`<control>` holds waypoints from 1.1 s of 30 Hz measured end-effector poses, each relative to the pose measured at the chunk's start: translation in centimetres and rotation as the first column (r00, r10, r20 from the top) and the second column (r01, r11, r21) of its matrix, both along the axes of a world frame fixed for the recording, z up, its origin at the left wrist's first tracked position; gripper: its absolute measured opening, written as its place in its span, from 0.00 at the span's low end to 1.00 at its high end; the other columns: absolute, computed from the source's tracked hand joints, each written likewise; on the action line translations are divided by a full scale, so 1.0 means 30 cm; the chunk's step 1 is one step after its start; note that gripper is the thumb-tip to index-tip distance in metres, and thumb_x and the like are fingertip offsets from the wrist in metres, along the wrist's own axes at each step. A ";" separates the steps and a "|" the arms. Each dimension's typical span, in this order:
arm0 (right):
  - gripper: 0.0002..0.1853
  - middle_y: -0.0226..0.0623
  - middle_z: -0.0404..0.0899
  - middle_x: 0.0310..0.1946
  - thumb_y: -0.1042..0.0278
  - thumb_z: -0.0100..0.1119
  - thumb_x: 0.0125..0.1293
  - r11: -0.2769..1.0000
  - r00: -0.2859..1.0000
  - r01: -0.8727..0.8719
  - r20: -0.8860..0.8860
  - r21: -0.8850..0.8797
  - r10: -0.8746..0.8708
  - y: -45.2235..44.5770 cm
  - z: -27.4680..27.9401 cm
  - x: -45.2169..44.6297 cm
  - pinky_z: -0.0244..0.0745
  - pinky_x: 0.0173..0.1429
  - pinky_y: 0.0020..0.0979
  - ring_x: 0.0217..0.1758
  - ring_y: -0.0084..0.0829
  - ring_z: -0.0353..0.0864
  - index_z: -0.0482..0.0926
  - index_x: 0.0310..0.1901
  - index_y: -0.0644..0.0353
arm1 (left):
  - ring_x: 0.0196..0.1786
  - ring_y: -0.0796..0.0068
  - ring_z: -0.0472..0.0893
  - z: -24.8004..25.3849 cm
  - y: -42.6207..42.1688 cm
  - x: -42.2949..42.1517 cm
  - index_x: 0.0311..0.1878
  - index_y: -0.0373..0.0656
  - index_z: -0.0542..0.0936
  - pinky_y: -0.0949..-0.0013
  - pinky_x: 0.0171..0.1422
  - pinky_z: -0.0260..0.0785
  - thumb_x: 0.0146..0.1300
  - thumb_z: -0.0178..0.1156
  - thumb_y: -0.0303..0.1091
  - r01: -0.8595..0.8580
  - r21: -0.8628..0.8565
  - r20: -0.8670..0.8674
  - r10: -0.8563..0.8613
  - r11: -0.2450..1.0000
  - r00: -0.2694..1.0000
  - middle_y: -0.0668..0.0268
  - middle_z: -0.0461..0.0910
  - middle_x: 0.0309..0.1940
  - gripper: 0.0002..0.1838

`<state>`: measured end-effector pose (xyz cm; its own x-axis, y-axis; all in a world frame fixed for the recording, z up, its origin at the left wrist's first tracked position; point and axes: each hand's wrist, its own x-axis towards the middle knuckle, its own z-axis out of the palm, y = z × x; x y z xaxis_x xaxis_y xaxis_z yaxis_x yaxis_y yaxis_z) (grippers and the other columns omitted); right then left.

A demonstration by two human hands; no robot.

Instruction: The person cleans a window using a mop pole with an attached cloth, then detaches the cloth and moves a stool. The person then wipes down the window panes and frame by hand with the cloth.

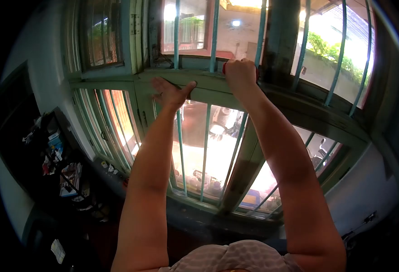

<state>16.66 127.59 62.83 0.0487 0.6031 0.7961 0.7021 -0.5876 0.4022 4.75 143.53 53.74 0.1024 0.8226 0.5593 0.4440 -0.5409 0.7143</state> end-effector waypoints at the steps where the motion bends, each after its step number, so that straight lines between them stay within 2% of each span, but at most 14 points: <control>1: 0.07 0.34 0.82 0.30 0.68 0.53 0.55 0.998 0.993 -0.057 -0.106 0.030 0.060 0.020 0.012 -0.017 0.73 0.38 0.37 0.33 0.36 0.81 0.81 0.27 0.56 | 0.73 0.54 0.29 -0.001 -0.004 -0.004 0.67 0.27 0.32 0.40 0.69 0.22 0.35 0.62 0.73 0.005 -0.007 -0.006 -0.005 1.000 1.000 0.45 0.29 0.70 0.73; 6: 0.08 0.46 0.81 0.30 0.69 0.52 0.57 0.982 0.906 -0.108 -0.393 0.153 0.160 0.134 0.038 -0.119 0.75 0.43 0.37 0.38 0.41 0.82 0.80 0.34 0.61 | 0.73 0.55 0.29 -0.005 -0.018 -0.006 0.67 0.28 0.32 0.41 0.70 0.22 0.35 0.62 0.73 0.021 0.016 0.030 -0.021 1.000 0.999 0.45 0.29 0.70 0.73; 9: 0.09 0.47 0.81 0.32 0.67 0.53 0.58 0.900 0.778 -0.254 -0.477 0.354 0.407 0.055 0.067 -0.084 0.75 0.44 0.37 0.38 0.43 0.81 0.79 0.36 0.59 | 0.73 0.56 0.29 -0.016 -0.010 -0.005 0.67 0.28 0.32 0.41 0.70 0.21 0.35 0.62 0.74 0.012 0.033 0.037 -0.013 0.999 0.999 0.46 0.29 0.70 0.73; 10: 0.08 0.46 0.81 0.32 0.67 0.54 0.57 0.801 0.812 -0.365 -0.259 0.475 0.523 0.027 0.067 -0.117 0.73 0.46 0.39 0.38 0.46 0.80 0.78 0.37 0.58 | 0.74 0.56 0.29 -0.013 -0.006 -0.002 0.67 0.28 0.32 0.41 0.70 0.21 0.34 0.62 0.74 0.009 0.037 0.044 -0.010 0.999 0.999 0.46 0.29 0.70 0.73; 13: 0.07 0.43 0.79 0.28 0.67 0.54 0.56 0.858 0.883 -0.469 0.114 0.211 0.455 0.123 0.090 -0.126 0.73 0.36 0.41 0.32 0.45 0.78 0.76 0.33 0.60 | 0.74 0.57 0.29 -0.023 0.000 0.004 0.67 0.28 0.32 0.41 0.70 0.20 0.34 0.62 0.74 0.013 0.026 0.059 -0.014 1.000 0.998 0.47 0.30 0.71 0.74; 14: 0.07 0.41 0.80 0.29 0.69 0.52 0.56 0.856 0.821 -0.517 0.286 0.003 0.494 0.175 0.077 -0.110 0.73 0.36 0.38 0.34 0.43 0.79 0.77 0.33 0.60 | 0.74 0.58 0.29 -0.025 0.000 0.007 0.67 0.28 0.32 0.41 0.70 0.20 0.33 0.62 0.74 0.004 0.030 0.061 -0.006 1.000 0.998 0.48 0.30 0.71 0.74; 17: 0.08 0.39 0.81 0.31 0.69 0.52 0.56 0.953 0.988 -0.117 0.065 -0.280 0.140 0.285 0.021 -0.185 0.75 0.37 0.37 0.36 0.40 0.80 0.79 0.35 0.58 | 0.74 0.58 0.29 -0.018 0.006 0.007 0.67 0.28 0.33 0.41 0.70 0.21 0.32 0.63 0.74 -0.008 0.031 0.066 0.006 1.000 0.998 0.48 0.31 0.71 0.75; 18: 0.10 0.45 0.81 0.34 0.68 0.51 0.57 0.985 0.996 -0.073 -0.065 -0.159 0.063 0.313 0.020 -0.214 0.74 0.44 0.39 0.40 0.44 0.81 0.79 0.35 0.62 | 0.74 0.58 0.29 -0.017 0.001 0.002 0.67 0.29 0.33 0.41 0.70 0.21 0.31 0.63 0.73 0.008 0.015 0.058 -0.009 1.000 0.998 0.48 0.31 0.71 0.75; 21: 0.10 0.46 0.81 0.34 0.69 0.50 0.58 0.957 0.851 -0.285 -0.445 0.055 0.279 0.345 0.064 -0.240 0.75 0.45 0.40 0.42 0.45 0.81 0.79 0.36 0.63 | 0.74 0.57 0.28 -0.020 -0.010 -0.001 0.67 0.29 0.32 0.41 0.69 0.20 0.31 0.65 0.73 0.056 0.006 0.095 -0.056 0.998 0.994 0.47 0.30 0.71 0.76; 25: 0.11 0.45 0.81 0.34 0.64 0.51 0.60 0.941 0.640 -0.259 -0.691 0.219 0.337 0.440 0.085 -0.267 0.76 0.44 0.37 0.41 0.40 0.82 0.79 0.38 0.60 | 0.73 0.55 0.28 -0.035 0.003 0.016 0.67 0.31 0.29 0.40 0.69 0.20 0.31 0.65 0.72 -0.024 0.076 0.090 0.017 0.997 0.996 0.48 0.27 0.70 0.76; 26: 0.11 0.45 0.81 0.33 0.62 0.52 0.61 0.847 0.567 -0.409 -0.633 0.340 0.527 0.397 0.080 -0.248 0.76 0.43 0.36 0.40 0.40 0.82 0.78 0.37 0.60 | 0.73 0.54 0.28 -0.035 0.010 0.014 0.67 0.31 0.28 0.40 0.69 0.20 0.32 0.65 0.72 0.000 0.067 0.099 -0.007 0.998 0.995 0.48 0.27 0.70 0.76; 27: 0.11 0.42 0.81 0.33 0.61 0.53 0.60 0.843 0.580 -0.338 -0.612 0.419 0.537 0.393 0.088 -0.255 0.75 0.45 0.35 0.40 0.39 0.81 0.76 0.37 0.60 | 0.73 0.54 0.27 -0.033 0.002 0.011 0.67 0.32 0.28 0.39 0.68 0.19 0.33 0.64 0.71 0.030 0.052 0.108 -0.035 0.998 0.994 0.48 0.26 0.70 0.75; 29: 0.09 0.41 0.81 0.34 0.62 0.53 0.59 0.566 0.598 -0.687 -0.088 0.456 0.796 0.411 0.069 -0.250 0.73 0.47 0.34 0.41 0.40 0.80 0.76 0.35 0.58 | 0.73 0.54 0.27 -0.033 -0.012 0.008 0.67 0.32 0.27 0.39 0.68 0.19 0.36 0.64 0.70 0.059 0.031 0.112 -0.062 0.998 0.992 0.48 0.26 0.70 0.73; 33: 0.10 0.40 0.81 0.34 0.63 0.53 0.58 0.795 0.794 -0.602 0.053 -0.070 0.606 0.541 0.051 -0.330 0.72 0.48 0.33 0.43 0.40 0.79 0.78 0.38 0.56 | 0.73 0.54 0.28 -0.056 0.028 0.036 0.67 0.32 0.28 0.40 0.69 0.19 0.43 0.62 0.65 -0.056 0.089 0.048 0.052 0.994 0.997 0.47 0.28 0.70 0.67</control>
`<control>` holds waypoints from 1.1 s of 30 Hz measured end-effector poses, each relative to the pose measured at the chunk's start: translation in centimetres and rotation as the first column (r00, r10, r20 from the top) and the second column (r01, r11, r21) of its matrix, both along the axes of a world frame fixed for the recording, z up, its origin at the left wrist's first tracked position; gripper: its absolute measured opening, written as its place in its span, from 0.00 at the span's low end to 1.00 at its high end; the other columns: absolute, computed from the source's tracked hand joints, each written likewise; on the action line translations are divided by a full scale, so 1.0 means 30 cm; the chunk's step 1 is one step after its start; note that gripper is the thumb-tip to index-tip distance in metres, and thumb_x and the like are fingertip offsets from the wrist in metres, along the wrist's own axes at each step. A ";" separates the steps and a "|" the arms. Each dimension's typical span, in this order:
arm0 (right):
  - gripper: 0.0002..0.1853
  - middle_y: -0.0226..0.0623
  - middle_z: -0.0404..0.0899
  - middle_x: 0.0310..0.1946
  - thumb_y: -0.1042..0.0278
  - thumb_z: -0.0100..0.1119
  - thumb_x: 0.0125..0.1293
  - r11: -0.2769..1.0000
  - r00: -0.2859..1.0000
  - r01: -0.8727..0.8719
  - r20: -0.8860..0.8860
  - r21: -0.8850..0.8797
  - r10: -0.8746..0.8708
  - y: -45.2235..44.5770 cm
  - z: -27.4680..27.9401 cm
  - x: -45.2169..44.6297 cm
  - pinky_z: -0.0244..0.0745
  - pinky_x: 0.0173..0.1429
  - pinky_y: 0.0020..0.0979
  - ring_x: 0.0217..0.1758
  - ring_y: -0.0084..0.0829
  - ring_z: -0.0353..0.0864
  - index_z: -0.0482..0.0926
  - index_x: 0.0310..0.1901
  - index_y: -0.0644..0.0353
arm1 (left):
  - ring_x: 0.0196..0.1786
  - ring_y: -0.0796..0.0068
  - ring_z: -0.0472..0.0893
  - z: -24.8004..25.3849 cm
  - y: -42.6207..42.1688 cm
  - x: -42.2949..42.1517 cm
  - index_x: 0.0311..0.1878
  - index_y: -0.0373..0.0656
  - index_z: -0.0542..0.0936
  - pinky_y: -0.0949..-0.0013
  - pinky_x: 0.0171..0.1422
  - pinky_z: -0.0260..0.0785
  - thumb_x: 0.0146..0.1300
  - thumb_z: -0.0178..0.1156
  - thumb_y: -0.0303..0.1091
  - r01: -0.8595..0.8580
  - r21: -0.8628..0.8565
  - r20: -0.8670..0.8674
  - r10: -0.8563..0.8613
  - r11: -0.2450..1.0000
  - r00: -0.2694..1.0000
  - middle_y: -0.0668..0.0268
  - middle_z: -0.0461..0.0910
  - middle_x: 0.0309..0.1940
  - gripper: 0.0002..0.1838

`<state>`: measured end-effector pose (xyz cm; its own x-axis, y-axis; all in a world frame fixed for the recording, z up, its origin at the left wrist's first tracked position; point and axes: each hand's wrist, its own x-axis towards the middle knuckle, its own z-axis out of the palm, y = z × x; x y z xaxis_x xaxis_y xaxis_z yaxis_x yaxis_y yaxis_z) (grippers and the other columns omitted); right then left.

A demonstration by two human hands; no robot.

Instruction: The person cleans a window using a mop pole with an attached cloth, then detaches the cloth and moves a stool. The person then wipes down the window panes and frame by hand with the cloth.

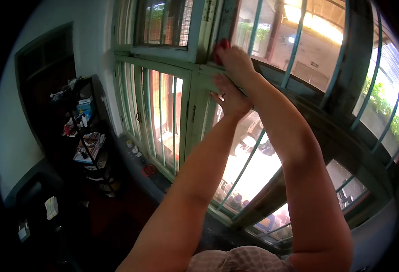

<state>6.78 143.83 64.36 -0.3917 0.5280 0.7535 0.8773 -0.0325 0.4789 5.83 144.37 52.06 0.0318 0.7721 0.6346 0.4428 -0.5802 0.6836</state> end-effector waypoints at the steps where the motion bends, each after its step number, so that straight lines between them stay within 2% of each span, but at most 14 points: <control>1: 0.10 0.40 0.81 0.35 0.64 0.52 0.58 0.986 0.994 0.104 0.051 -0.131 -0.099 0.021 -0.005 -0.021 0.73 0.48 0.33 0.43 0.40 0.80 0.79 0.39 0.56 | 0.73 0.54 0.28 -0.008 0.024 0.011 0.67 0.32 0.28 0.40 0.69 0.19 0.45 0.61 0.63 -0.056 0.035 -0.025 0.057 0.998 0.998 0.47 0.28 0.70 0.66; 2: 0.11 0.40 0.81 0.35 0.64 0.52 0.59 0.943 0.975 0.214 0.115 -0.255 -0.190 0.042 -0.012 -0.040 0.73 0.47 0.34 0.43 0.40 0.80 0.79 0.40 0.56 | 0.73 0.54 0.29 -0.020 0.048 0.022 0.67 0.33 0.28 0.41 0.69 0.20 0.46 0.60 0.63 -0.012 0.035 0.027 0.011 0.999 1.000 0.47 0.28 0.70 0.64; 4: 0.11 0.40 0.82 0.37 0.68 0.52 0.58 0.945 0.968 0.190 -0.111 -0.266 -0.225 0.116 0.002 -0.056 0.75 0.45 0.35 0.45 0.40 0.80 0.80 0.40 0.61 | 0.74 0.55 0.29 -0.028 0.050 0.028 0.68 0.33 0.29 0.41 0.69 0.21 0.49 0.58 0.61 0.083 0.035 0.130 -0.087 0.996 0.988 0.47 0.28 0.70 0.61; 8: 0.13 0.44 0.81 0.40 0.67 0.55 0.56 0.979 0.824 0.089 -0.538 -0.183 -0.175 0.199 0.009 -0.086 0.74 0.49 0.36 0.47 0.41 0.79 0.78 0.40 0.66 | 0.74 0.55 0.30 -0.119 0.183 0.158 0.68 0.33 0.32 0.41 0.70 0.23 0.51 0.56 0.59 -0.498 0.303 0.012 0.519 0.813 0.855 0.48 0.28 0.70 0.58; 11: 0.16 0.49 0.79 0.42 0.63 0.56 0.56 0.995 0.601 0.016 -0.794 -0.099 -0.089 0.315 0.012 -0.063 0.72 0.53 0.37 0.49 0.43 0.78 0.77 0.42 0.65 | 0.74 0.54 0.29 -0.114 0.174 0.147 0.68 0.31 0.32 0.41 0.69 0.24 0.52 0.55 0.58 -0.506 0.332 0.056 0.519 0.796 0.853 0.47 0.27 0.70 0.57; 14: 0.22 0.51 0.79 0.40 0.55 0.60 0.53 0.949 0.348 -0.310 -0.936 -0.057 0.057 0.376 0.015 0.057 0.73 0.51 0.38 0.47 0.46 0.78 0.77 0.42 0.65 | 0.73 0.53 0.29 -0.076 0.107 0.116 0.67 0.29 0.31 0.40 0.69 0.24 0.50 0.58 0.58 -0.344 0.205 0.035 0.344 0.916 0.938 0.47 0.26 0.70 0.60; 16: 0.19 0.51 0.79 0.39 0.55 0.60 0.54 0.909 0.382 -0.417 -0.911 -0.020 0.155 0.344 -0.011 0.086 0.73 0.49 0.38 0.45 0.46 0.79 0.79 0.39 0.62 | 0.73 0.52 0.28 -0.033 0.041 0.037 0.67 0.29 0.30 0.40 0.69 0.24 0.49 0.59 0.58 -0.038 0.089 0.090 0.030 0.995 0.995 0.46 0.25 0.70 0.61; 19: 0.14 0.51 0.79 0.39 0.60 0.59 0.55 0.866 0.433 -0.498 -0.878 -0.042 0.206 0.272 -0.002 0.037 0.73 0.49 0.39 0.45 0.46 0.78 0.79 0.37 0.62 | 0.73 0.51 0.27 0.002 0.002 -0.005 0.66 0.28 0.30 0.39 0.69 0.23 0.47 0.61 0.58 0.073 -0.047 0.053 -0.071 0.996 0.996 0.45 0.25 0.69 0.63; 22: 0.15 0.55 0.78 0.39 0.62 0.59 0.55 0.870 0.665 -0.472 -0.705 -0.141 0.247 0.216 0.005 -0.017 0.73 0.49 0.41 0.45 0.50 0.77 0.77 0.40 0.64 | 0.73 0.51 0.28 -0.010 0.014 -0.004 0.67 0.28 0.33 0.38 0.69 0.23 0.49 0.60 0.58 0.033 -0.042 -0.076 -0.036 0.999 0.996 0.46 0.26 0.70 0.60; 25: 0.22 0.56 0.78 0.38 0.60 0.62 0.52 0.939 0.832 -0.271 -0.542 -0.213 0.117 0.227 -0.037 -0.069 0.73 0.49 0.43 0.46 0.53 0.77 0.71 0.42 0.69 | 0.73 0.52 0.30 -0.138 0.177 0.134 0.67 0.28 0.36 0.38 0.69 0.25 0.49 0.59 0.59 -0.358 0.353 -0.072 0.407 0.864 0.911 0.46 0.28 0.70 0.58; 27: 0.22 0.55 0.78 0.39 0.60 0.61 0.52 0.956 0.909 -0.126 -0.417 -0.265 0.004 0.191 -0.040 -0.091 0.72 0.50 0.42 0.47 0.52 0.76 0.72 0.42 0.68 | 0.73 0.52 0.31 -0.135 0.151 0.125 0.69 0.37 0.35 0.38 0.69 0.30 0.48 0.54 0.67 -0.417 0.550 -0.023 0.512 0.724 0.858 0.49 0.30 0.71 0.59; 29: 0.21 0.54 0.78 0.41 0.61 0.60 0.52 0.932 0.943 -0.115 -0.332 -0.344 -0.006 0.200 -0.030 -0.090 0.72 0.51 0.42 0.49 0.50 0.76 0.72 0.43 0.68 | 0.74 0.54 0.31 -0.118 0.110 0.102 0.69 0.37 0.35 0.40 0.69 0.30 0.47 0.54 0.68 -0.377 0.462 -0.060 0.452 0.803 0.890 0.49 0.30 0.71 0.60; 31: 0.21 0.53 0.78 0.41 0.62 0.58 0.52 0.845 0.978 -0.115 -0.210 -0.522 0.004 0.173 0.014 -0.076 0.72 0.51 0.41 0.49 0.49 0.76 0.72 0.45 0.68 | 0.74 0.56 0.29 -0.042 0.027 0.033 0.68 0.29 0.34 0.42 0.71 0.25 0.48 0.59 0.61 -0.195 0.055 -0.114 0.200 0.979 0.973 0.47 0.29 0.70 0.61; 33: 0.23 0.51 0.78 0.41 0.64 0.56 0.52 0.773 0.998 -0.054 -0.018 -0.632 0.055 0.124 0.080 -0.073 0.73 0.49 0.39 0.47 0.47 0.78 0.71 0.48 0.69 | 0.74 0.57 0.29 0.017 -0.047 -0.017 0.67 0.29 0.32 0.44 0.71 0.24 0.45 0.61 0.63 -0.055 -0.077 0.013 0.056 0.995 0.998 0.47 0.29 0.70 0.64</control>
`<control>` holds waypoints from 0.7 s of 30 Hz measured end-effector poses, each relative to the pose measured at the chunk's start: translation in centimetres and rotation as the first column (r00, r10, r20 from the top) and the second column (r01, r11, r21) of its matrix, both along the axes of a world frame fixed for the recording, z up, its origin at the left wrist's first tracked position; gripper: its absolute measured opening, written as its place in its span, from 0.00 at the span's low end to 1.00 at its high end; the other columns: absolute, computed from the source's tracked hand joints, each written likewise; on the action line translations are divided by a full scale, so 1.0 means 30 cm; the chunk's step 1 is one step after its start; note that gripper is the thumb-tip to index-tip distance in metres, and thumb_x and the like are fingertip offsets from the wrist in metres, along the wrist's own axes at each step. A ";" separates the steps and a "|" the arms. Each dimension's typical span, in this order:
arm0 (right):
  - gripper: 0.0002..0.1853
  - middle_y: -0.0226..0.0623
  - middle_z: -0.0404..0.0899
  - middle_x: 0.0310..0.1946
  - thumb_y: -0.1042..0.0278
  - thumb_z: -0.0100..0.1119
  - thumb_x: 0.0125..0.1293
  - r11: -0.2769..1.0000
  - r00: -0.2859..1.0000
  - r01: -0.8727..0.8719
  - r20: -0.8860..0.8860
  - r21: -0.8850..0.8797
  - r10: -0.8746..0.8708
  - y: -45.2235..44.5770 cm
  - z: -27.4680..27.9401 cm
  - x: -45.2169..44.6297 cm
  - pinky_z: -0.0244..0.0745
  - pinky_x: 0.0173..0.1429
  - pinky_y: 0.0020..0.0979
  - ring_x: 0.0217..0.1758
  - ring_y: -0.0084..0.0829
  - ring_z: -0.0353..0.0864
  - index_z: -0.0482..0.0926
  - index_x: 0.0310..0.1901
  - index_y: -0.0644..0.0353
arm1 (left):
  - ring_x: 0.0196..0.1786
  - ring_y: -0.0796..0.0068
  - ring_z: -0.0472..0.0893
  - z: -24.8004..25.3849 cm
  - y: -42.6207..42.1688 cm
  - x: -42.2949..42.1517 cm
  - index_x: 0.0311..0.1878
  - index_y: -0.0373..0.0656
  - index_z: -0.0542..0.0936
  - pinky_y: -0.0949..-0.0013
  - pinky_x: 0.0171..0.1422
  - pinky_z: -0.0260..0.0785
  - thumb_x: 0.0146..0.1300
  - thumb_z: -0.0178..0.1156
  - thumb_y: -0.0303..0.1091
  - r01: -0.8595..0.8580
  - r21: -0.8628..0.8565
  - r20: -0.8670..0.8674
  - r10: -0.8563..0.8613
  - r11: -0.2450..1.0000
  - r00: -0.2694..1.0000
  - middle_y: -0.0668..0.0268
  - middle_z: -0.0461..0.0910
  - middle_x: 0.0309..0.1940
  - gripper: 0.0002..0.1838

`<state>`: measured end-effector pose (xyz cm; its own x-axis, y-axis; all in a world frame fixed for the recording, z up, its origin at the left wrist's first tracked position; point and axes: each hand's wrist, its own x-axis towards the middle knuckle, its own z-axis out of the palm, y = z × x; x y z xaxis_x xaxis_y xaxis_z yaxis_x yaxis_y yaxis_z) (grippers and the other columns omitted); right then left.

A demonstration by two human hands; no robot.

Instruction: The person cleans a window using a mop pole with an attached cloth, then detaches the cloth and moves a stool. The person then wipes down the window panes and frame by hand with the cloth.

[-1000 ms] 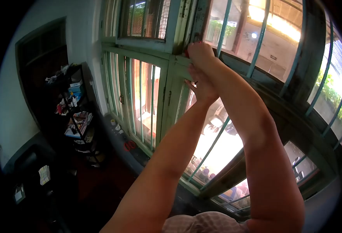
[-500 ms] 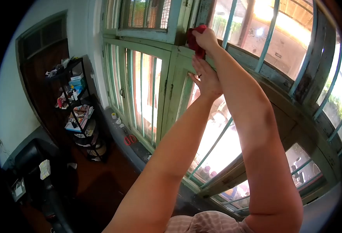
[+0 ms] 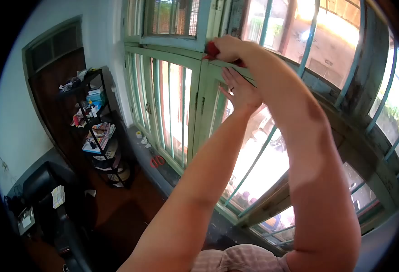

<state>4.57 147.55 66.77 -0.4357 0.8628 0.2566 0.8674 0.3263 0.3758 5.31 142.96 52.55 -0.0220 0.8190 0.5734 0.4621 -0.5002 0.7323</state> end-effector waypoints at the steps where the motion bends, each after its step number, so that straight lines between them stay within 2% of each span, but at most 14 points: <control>1: 0.22 0.51 0.78 0.41 0.65 0.56 0.53 1.000 1.000 0.006 0.018 0.017 -0.006 0.020 0.023 0.024 0.73 0.49 0.40 0.47 0.47 0.78 0.71 0.48 0.69 | 0.74 0.58 0.28 0.015 -0.011 -0.011 0.67 0.28 0.32 0.45 0.71 0.23 0.43 0.62 0.63 0.074 -0.054 0.077 -0.070 0.996 0.995 0.48 0.28 0.70 0.66; 2: 0.22 0.51 0.78 0.41 0.65 0.56 0.53 0.999 0.999 0.015 0.032 0.029 -0.016 0.049 0.047 0.054 0.74 0.49 0.40 0.47 0.47 0.78 0.71 0.48 0.69 | 0.74 0.54 0.33 0.013 -0.003 -0.005 0.67 0.28 0.32 0.41 0.70 0.27 0.41 0.59 0.69 0.060 -0.049 0.069 -0.056 0.997 0.996 0.47 0.30 0.71 0.68; 3: 0.21 0.51 0.78 0.40 0.66 0.56 0.53 0.999 0.999 0.026 0.043 0.041 -0.028 0.049 0.057 0.057 0.74 0.49 0.40 0.46 0.47 0.78 0.71 0.47 0.69 | 0.74 0.55 0.31 0.015 -0.005 -0.010 0.67 0.28 0.31 0.42 0.70 0.26 0.41 0.60 0.67 0.078 -0.050 0.076 -0.074 0.996 0.994 0.48 0.28 0.70 0.68; 4: 0.21 0.53 0.78 0.40 0.67 0.56 0.52 0.985 0.982 0.001 -0.186 0.174 0.032 0.045 0.041 0.067 0.74 0.49 0.40 0.46 0.49 0.78 0.70 0.46 0.70 | 0.73 0.55 0.29 0.016 -0.009 -0.011 0.67 0.28 0.31 0.44 0.71 0.25 0.41 0.62 0.65 0.099 -0.054 0.088 -0.094 0.994 0.992 0.48 0.27 0.70 0.68; 5: 0.20 0.54 0.78 0.39 0.67 0.56 0.52 0.975 0.967 0.053 -0.255 0.218 0.004 0.057 0.010 0.056 0.73 0.50 0.40 0.46 0.50 0.77 0.69 0.46 0.70 | 0.73 0.56 0.28 0.014 -0.011 -0.012 0.67 0.29 0.30 0.45 0.71 0.24 0.42 0.63 0.63 0.120 -0.059 0.102 -0.113 0.991 0.988 0.48 0.26 0.70 0.68; 7: 0.20 0.56 0.77 0.39 0.68 0.57 0.52 0.942 0.916 0.165 -0.400 0.292 -0.036 0.102 -0.071 0.021 0.72 0.51 0.42 0.47 0.51 0.77 0.68 0.45 0.71 | 0.73 0.54 0.27 -0.012 0.041 0.022 0.67 0.30 0.30 0.43 0.71 0.25 0.44 0.61 0.62 0.071 -0.063 -0.035 -0.073 0.996 0.997 0.48 0.25 0.70 0.66; 8: 0.21 0.57 0.77 0.40 0.67 0.58 0.52 0.943 0.934 0.086 -0.356 0.323 0.037 0.136 -0.120 0.016 0.70 0.53 0.44 0.48 0.50 0.77 0.68 0.45 0.70 | 0.73 0.53 0.27 -0.028 0.080 0.039 0.67 0.30 0.30 0.42 0.70 0.25 0.45 0.61 0.62 0.041 -0.061 -0.107 -0.047 0.997 0.993 0.48 0.24 0.70 0.65; 10: 0.21 0.55 0.77 0.41 0.67 0.58 0.51 0.946 0.952 0.146 -0.300 0.289 -0.056 0.120 -0.118 -0.007 0.70 0.54 0.42 0.49 0.47 0.77 0.68 0.45 0.70 | 0.73 0.51 0.27 -0.119 0.241 0.169 0.67 0.31 0.29 0.41 0.70 0.26 0.47 0.59 0.61 -0.271 0.169 -0.109 0.291 0.948 0.950 0.49 0.23 0.70 0.63; 12: 0.22 0.51 0.78 0.42 0.68 0.59 0.51 0.966 0.972 0.169 -0.192 0.193 -0.132 0.042 -0.088 -0.038 0.71 0.53 0.37 0.50 0.44 0.77 0.69 0.46 0.69 | 0.73 0.51 0.27 -0.138 0.238 0.182 0.68 0.32 0.29 0.40 0.69 0.26 0.48 0.58 0.61 -0.400 0.277 -0.099 0.441 0.873 0.892 0.49 0.23 0.70 0.62; 14: 0.22 0.50 0.78 0.42 0.70 0.58 0.50 0.971 0.983 0.147 -0.137 0.190 -0.122 0.067 -0.094 -0.031 0.72 0.51 0.37 0.49 0.44 0.77 0.69 0.47 0.69 | 0.73 0.51 0.27 -0.141 0.206 0.152 0.67 0.32 0.28 0.40 0.69 0.25 0.48 0.58 0.62 -0.385 0.278 -0.124 0.430 0.880 0.894 0.49 0.23 0.70 0.63; 15: 0.22 0.50 0.78 0.42 0.70 0.58 0.50 0.972 0.988 0.132 -0.108 0.195 -0.112 0.080 -0.095 -0.027 0.73 0.50 0.37 0.49 0.44 0.77 0.69 0.47 0.69 | 0.73 0.52 0.27 -0.107 0.151 0.105 0.67 0.32 0.28 0.40 0.69 0.24 0.47 0.58 0.62 -0.246 0.176 -0.107 0.267 0.953 0.958 0.49 0.24 0.70 0.63; 17: 0.21 0.51 0.78 0.39 0.70 0.59 0.49 0.976 0.993 0.085 -0.100 0.201 -0.066 0.079 -0.083 -0.022 0.75 0.47 0.39 0.45 0.46 0.79 0.69 0.46 0.67 | 0.73 0.53 0.27 -0.021 0.048 0.009 0.67 0.32 0.27 0.39 0.69 0.23 0.47 0.58 0.63 0.063 -0.003 -0.018 -0.063 0.998 0.998 0.49 0.24 0.70 0.64; 19: 0.21 0.50 0.79 0.34 0.69 0.61 0.50 0.980 0.997 0.060 -0.051 0.189 -0.052 0.048 -0.069 -0.002 0.75 0.44 0.39 0.40 0.45 0.80 0.69 0.46 0.65 | 0.73 0.55 0.27 -0.004 0.033 0.003 0.67 0.31 0.28 0.40 0.69 0.22 0.43 0.60 0.66 0.081 -0.031 0.074 -0.079 0.996 0.994 0.49 0.25 0.70 0.67; 21: 0.20 0.50 0.79 0.31 0.71 0.59 0.51 0.996 0.994 0.042 -0.103 0.084 -0.034 -0.032 -0.030 0.042 0.76 0.37 0.38 0.34 0.43 0.81 0.69 0.46 0.64 | 0.74 0.57 0.28 0.013 0.013 0.003 0.67 0.31 0.29 0.41 0.70 0.22 0.38 0.62 0.69 0.091 -0.057 0.109 -0.085 0.994 0.990 0.49 0.27 0.70 0.71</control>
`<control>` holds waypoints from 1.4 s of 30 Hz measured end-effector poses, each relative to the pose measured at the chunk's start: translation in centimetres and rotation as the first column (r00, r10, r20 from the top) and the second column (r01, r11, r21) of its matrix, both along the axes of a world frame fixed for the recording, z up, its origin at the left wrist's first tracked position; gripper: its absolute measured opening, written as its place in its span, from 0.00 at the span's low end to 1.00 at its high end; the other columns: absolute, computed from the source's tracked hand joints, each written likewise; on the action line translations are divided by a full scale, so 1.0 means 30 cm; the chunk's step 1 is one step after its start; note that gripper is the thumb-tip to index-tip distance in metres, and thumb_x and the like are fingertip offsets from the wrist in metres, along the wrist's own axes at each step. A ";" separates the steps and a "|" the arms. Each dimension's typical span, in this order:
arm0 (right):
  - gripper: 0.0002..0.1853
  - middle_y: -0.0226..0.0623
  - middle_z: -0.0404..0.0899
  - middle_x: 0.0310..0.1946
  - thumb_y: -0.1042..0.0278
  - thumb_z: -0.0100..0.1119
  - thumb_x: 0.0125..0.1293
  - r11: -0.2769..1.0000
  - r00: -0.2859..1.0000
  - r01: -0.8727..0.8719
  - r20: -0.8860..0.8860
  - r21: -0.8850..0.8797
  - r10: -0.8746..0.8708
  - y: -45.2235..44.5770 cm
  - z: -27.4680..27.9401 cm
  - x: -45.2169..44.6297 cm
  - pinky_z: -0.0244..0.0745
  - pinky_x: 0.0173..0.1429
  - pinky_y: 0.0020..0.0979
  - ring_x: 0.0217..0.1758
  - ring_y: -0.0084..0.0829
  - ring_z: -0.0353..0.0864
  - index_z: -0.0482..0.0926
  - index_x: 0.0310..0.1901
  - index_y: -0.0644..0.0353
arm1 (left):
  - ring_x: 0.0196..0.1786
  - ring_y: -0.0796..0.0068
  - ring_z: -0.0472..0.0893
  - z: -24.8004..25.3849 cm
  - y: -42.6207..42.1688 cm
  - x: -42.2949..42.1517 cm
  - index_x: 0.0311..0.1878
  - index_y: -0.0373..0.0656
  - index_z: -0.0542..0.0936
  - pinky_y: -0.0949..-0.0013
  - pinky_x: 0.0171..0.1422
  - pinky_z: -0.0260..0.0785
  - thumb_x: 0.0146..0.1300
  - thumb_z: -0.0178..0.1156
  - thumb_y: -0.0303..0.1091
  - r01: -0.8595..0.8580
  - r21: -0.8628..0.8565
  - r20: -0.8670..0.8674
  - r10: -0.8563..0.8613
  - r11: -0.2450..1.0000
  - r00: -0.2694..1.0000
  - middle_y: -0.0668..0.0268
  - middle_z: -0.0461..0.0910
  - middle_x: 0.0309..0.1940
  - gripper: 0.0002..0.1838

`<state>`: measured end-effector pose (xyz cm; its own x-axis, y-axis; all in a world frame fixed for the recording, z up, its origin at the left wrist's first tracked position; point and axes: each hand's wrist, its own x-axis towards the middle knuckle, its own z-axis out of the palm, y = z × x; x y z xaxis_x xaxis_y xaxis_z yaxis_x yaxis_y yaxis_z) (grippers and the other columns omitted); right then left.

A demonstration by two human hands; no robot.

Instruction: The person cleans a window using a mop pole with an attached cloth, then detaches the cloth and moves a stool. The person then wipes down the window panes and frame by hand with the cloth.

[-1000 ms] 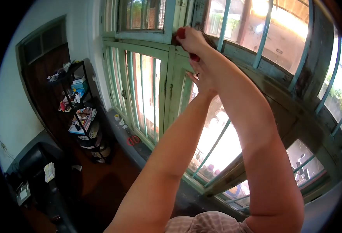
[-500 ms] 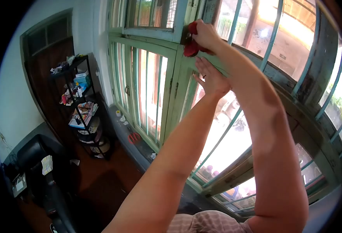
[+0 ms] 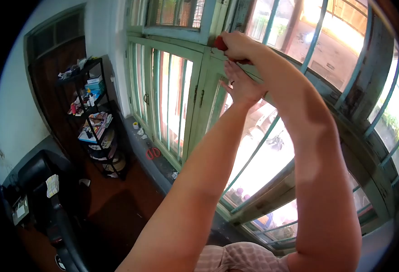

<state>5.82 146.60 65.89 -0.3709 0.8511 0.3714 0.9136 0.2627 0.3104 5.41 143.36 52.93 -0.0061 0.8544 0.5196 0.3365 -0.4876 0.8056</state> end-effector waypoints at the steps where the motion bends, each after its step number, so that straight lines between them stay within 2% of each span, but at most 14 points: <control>1: 0.19 0.50 0.78 0.30 0.72 0.59 0.52 0.998 0.999 -0.012 -0.033 -0.054 0.010 -0.053 0.010 0.024 0.77 0.34 0.38 0.31 0.42 0.81 0.69 0.46 0.64 | 0.74 0.58 0.28 0.003 -0.009 -0.006 0.67 0.31 0.29 0.41 0.70 0.22 0.35 0.62 0.71 -0.002 -0.013 -0.014 0.002 1.000 1.000 0.49 0.27 0.71 0.73; 7: 0.15 0.44 0.77 0.24 0.74 0.56 0.53 0.993 0.972 -0.113 -0.212 -0.031 0.103 -0.284 -0.012 0.226 0.70 0.17 0.32 0.15 0.34 0.76 0.68 0.43 0.65 | 0.74 0.57 0.34 0.016 -0.025 -0.020 0.67 0.30 0.32 0.40 0.70 0.26 0.30 0.65 0.72 -0.028 -0.001 -0.028 0.028 1.000 0.999 0.49 0.31 0.71 0.76; 11: 0.14 0.43 0.78 0.26 0.72 0.55 0.56 0.969 0.937 0.147 -0.285 -0.201 -0.201 -0.605 0.029 0.246 0.75 0.25 0.34 0.24 0.34 0.80 0.67 0.44 0.65 | 0.74 0.57 0.36 0.026 -0.010 -0.007 0.68 0.30 0.34 0.45 0.72 0.26 0.29 0.64 0.74 -0.075 -0.037 -0.084 0.072 0.997 0.994 0.50 0.33 0.71 0.75; 14: 0.12 0.38 0.77 0.23 0.75 0.55 0.55 0.965 0.917 0.173 -0.324 -0.198 -0.231 -0.743 0.019 0.352 0.72 0.21 0.30 0.20 0.29 0.78 0.67 0.41 0.63 | 0.74 0.58 0.36 0.026 -0.004 -0.023 0.68 0.29 0.36 0.46 0.72 0.28 0.31 0.62 0.74 -0.050 -0.047 -0.092 0.046 0.998 0.995 0.49 0.33 0.71 0.74; 19: 0.15 0.43 0.79 0.28 0.76 0.58 0.53 0.985 0.955 0.168 -0.242 -0.027 -0.170 -0.992 -0.015 0.563 0.75 0.28 0.31 0.25 0.34 0.80 0.68 0.42 0.63 | 0.74 0.57 0.36 0.010 0.020 -0.016 0.68 0.30 0.37 0.46 0.72 0.28 0.32 0.61 0.75 -0.073 -0.005 -0.089 0.073 0.997 0.993 0.49 0.34 0.71 0.73; 21: 0.17 0.47 0.79 0.30 0.75 0.59 0.51 0.938 0.888 0.326 -0.300 -0.122 -0.348 -1.110 0.002 0.573 0.75 0.36 0.35 0.31 0.40 0.81 0.68 0.43 0.63 | 0.74 0.57 0.36 -0.009 0.071 -0.006 0.68 0.30 0.37 0.45 0.72 0.28 0.31 0.62 0.75 -0.066 0.021 -0.073 0.067 0.998 0.995 0.50 0.34 0.71 0.73; 25: 0.17 0.50 0.78 0.33 0.75 0.58 0.49 0.918 0.903 0.397 -0.185 0.006 -0.389 -1.324 -0.007 0.702 0.72 0.45 0.40 0.39 0.49 0.78 0.67 0.42 0.62 | 0.73 0.55 0.37 -0.044 0.176 0.006 0.69 0.32 0.39 0.43 0.71 0.29 0.30 0.64 0.73 -0.057 0.132 -0.036 0.062 0.990 0.997 0.50 0.36 0.71 0.73; 29: 0.14 0.47 0.77 0.32 0.78 0.58 0.49 0.919 0.917 0.383 -0.162 0.099 -0.365 -1.554 -0.018 0.821 0.74 0.41 0.38 0.35 0.46 0.78 0.68 0.39 0.61 | 0.73 0.54 0.39 -0.098 0.393 0.006 0.68 0.32 0.41 0.41 0.69 0.32 0.30 0.65 0.72 0.016 0.205 -0.003 -0.015 0.979 1.000 0.47 0.38 0.70 0.72; 33: 0.12 0.44 0.76 0.29 0.80 0.58 0.49 0.642 0.543 0.754 -0.416 -0.141 -0.730 -1.772 0.010 0.782 0.73 0.31 0.34 0.28 0.38 0.80 0.67 0.35 0.61 | 0.71 0.49 0.45 -0.050 0.260 0.005 0.68 0.31 0.44 0.36 0.67 0.35 0.31 0.64 0.73 -0.003 0.193 -0.109 0.025 0.981 0.994 0.43 0.43 0.68 0.70; 36: 0.15 0.49 0.78 0.32 0.70 0.60 0.50 0.674 0.605 0.735 -0.377 -0.075 -0.701 -1.923 -0.016 0.962 0.74 0.39 0.38 0.38 0.46 0.79 0.69 0.39 0.62 | 0.68 0.47 0.50 -0.079 0.353 0.016 0.65 0.28 0.50 0.39 0.66 0.41 0.31 0.63 0.74 -0.145 0.250 -0.112 0.178 0.957 0.978 0.41 0.48 0.65 0.68; 37: 0.15 0.48 0.79 0.33 0.70 0.60 0.49 0.719 0.723 0.687 -0.197 0.103 -0.663 -1.962 -0.023 0.991 0.73 0.40 0.41 0.40 0.47 0.79 0.70 0.39 0.62 | 0.67 0.47 0.51 -0.090 0.392 0.017 0.64 0.27 0.52 0.41 0.66 0.43 0.32 0.63 0.74 -0.168 0.275 -0.103 0.203 0.947 0.974 0.39 0.49 0.64 0.67; 40: 0.15 0.48 0.79 0.35 0.70 0.60 0.49 0.479 0.489 0.872 -0.124 0.097 -0.864 -2.035 -0.016 0.998 0.73 0.43 0.42 0.42 0.49 0.78 0.71 0.40 0.61 | 0.63 0.48 0.60 -0.093 0.418 0.033 0.59 0.25 0.60 0.47 0.64 0.54 0.33 0.67 0.69 -0.053 0.369 -0.067 0.083 0.928 0.994 0.37 0.57 0.60 0.61; 41: 0.15 0.48 0.79 0.37 0.70 0.59 0.49 0.277 0.279 0.960 -0.105 0.040 -0.954 -2.044 0.001 0.958 0.74 0.44 0.42 0.44 0.48 0.77 0.73 0.40 0.61 | 0.60 0.49 0.63 -0.058 0.343 0.013 0.56 0.24 0.63 0.49 0.62 0.57 0.33 0.68 0.67 0.015 0.376 -0.056 0.007 0.927 0.998 0.37 0.60 0.58 0.58; 42: 0.15 0.48 0.79 0.38 0.70 0.59 0.49 0.258 0.261 0.965 -0.088 0.045 -0.961 -2.040 -0.003 0.950 0.74 0.45 0.42 0.45 0.48 0.77 0.73 0.41 0.61 | 0.58 0.49 0.67 -0.037 0.296 -0.002 0.54 0.23 0.66 0.51 0.60 0.61 0.34 0.70 0.65 0.079 0.383 -0.050 -0.065 0.920 0.997 0.38 0.64 0.55 0.55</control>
